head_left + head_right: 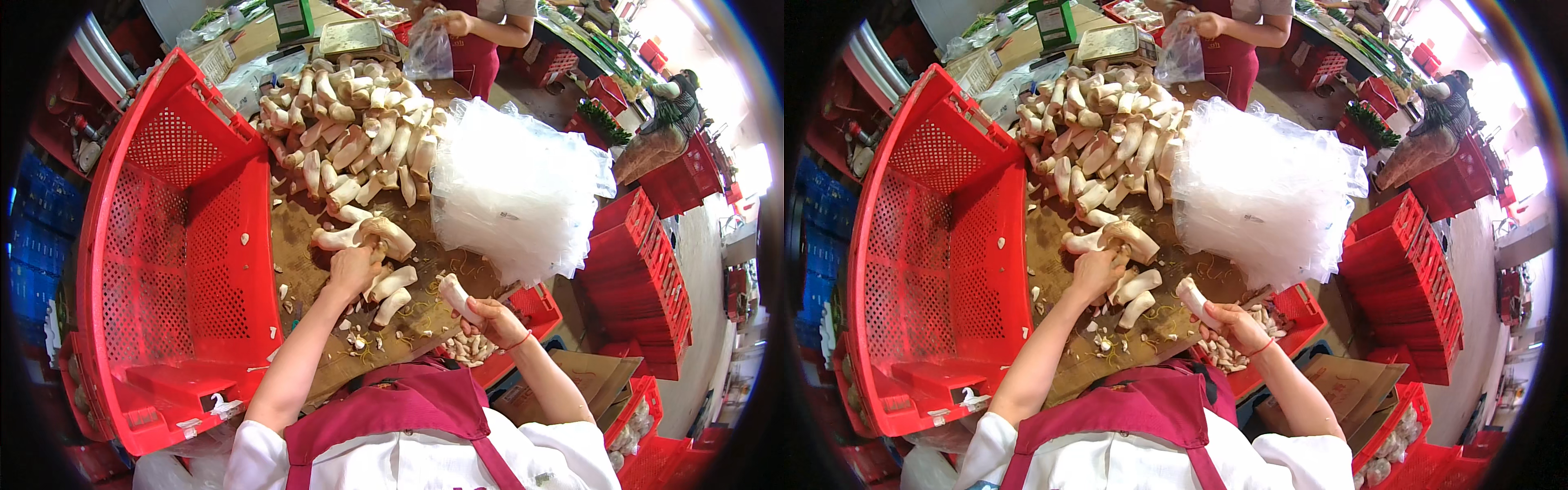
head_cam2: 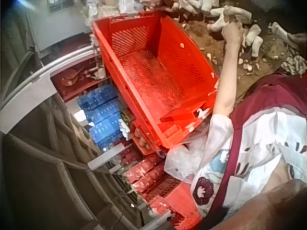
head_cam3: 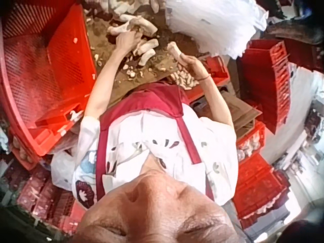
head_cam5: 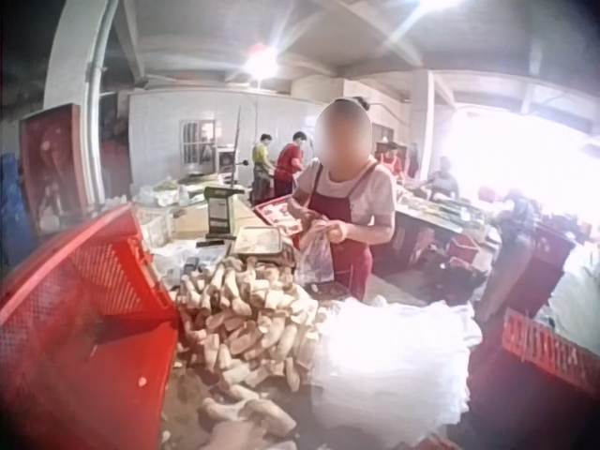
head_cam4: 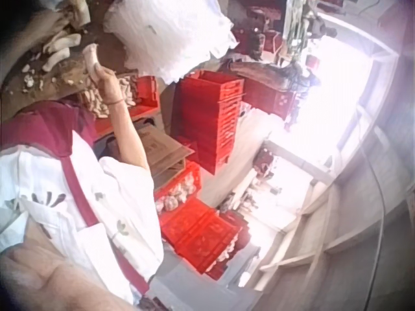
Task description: The person repeatedly picks up king oyster mushrooms from a large pile on a wooden table, places them into clear plastic bags, and sets the filled bags into a red crate. The process involves handling the mushrooms by hand and manipulating the plastic bags to secure the contents.
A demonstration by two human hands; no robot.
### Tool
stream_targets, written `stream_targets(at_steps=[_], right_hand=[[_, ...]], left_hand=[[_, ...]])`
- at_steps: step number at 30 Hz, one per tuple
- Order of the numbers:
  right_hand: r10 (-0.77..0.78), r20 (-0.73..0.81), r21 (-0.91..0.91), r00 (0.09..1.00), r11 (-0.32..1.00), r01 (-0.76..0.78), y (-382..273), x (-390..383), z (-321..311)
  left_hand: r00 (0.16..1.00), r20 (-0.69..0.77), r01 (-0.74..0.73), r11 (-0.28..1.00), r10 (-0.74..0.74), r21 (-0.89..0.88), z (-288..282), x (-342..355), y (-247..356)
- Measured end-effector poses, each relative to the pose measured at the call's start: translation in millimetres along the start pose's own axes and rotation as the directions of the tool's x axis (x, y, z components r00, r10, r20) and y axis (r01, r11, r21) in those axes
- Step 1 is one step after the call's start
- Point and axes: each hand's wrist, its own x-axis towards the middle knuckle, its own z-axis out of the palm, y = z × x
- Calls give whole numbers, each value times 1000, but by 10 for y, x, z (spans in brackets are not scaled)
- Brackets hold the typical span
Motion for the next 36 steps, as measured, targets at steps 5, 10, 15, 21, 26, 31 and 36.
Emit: stream_targets(at_steps=[5,10,15,21,26,31,36], right_hand=[[-66,-60,274,996,958,80,159,76,88],[-71,-21,368,997,927,74,295,159,98],[-130,-51,302,990,943,140,195,215,586],[-92,116,557,989,831,12,506,183,229],[-109,-97,335,989,932,136,525,-428,-487],[-372,-392,-800,841,589,-112,320,-679,-954],[-541,-327,-648,775,725,233,59,-180,-287]], left_hand=[[957,148,278,658,-248,-699,-113,-194,-195],[938,288,321,163,-195,-933,-259,-404,-130],[948,307,318,327,-86,-890,-284,-647,370],[992,73,-57,863,108,-502,-298,-770,802],[962,-151,189,956,-226,-225,-392,-505,-17],[889,-416,-183,981,192,60,-61,-420,-190],[935,-291,-74,912,205,404,244,-174,-264]])
